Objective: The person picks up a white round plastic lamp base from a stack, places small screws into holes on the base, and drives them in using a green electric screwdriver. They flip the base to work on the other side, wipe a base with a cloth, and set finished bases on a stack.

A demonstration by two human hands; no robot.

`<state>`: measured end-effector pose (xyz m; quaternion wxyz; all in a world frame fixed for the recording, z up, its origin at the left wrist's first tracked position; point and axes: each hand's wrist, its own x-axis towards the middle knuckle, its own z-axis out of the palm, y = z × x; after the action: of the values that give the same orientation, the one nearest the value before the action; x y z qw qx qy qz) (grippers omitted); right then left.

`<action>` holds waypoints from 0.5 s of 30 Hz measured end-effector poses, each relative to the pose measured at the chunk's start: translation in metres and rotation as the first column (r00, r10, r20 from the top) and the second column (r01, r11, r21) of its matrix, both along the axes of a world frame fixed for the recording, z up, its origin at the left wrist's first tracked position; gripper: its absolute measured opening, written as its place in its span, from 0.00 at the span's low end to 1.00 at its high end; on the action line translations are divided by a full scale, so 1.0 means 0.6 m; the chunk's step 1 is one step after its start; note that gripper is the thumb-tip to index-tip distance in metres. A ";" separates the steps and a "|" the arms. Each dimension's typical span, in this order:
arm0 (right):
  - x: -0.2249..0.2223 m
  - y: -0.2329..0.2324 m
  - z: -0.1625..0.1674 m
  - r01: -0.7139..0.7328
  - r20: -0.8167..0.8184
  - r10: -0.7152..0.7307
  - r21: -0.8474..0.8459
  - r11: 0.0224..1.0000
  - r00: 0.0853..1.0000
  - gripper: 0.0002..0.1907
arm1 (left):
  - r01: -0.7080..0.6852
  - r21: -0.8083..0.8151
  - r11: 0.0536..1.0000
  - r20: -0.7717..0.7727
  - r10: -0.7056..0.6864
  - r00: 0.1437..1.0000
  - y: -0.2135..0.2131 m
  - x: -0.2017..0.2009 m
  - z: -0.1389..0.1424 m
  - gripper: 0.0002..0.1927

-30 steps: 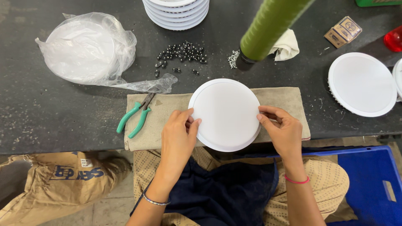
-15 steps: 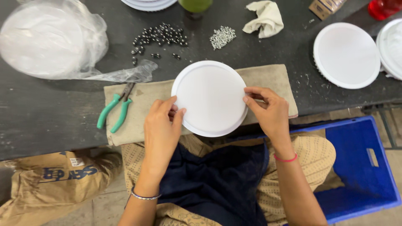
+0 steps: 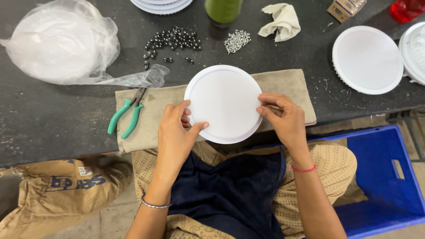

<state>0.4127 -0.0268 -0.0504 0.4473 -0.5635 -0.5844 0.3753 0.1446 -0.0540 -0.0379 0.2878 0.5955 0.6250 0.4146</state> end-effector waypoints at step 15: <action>0.008 0.002 -0.019 -0.026 -0.100 0.024 -0.014 1.000 0.995 0.16 | 0.007 -0.037 0.999 0.114 -0.003 0.994 0.004 -0.009 -0.016 0.34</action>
<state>0.4178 -0.0256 -0.0620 0.4669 -0.5402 -0.5655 0.4128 0.1394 -0.0515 -0.0472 0.3349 0.5669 0.6138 0.4355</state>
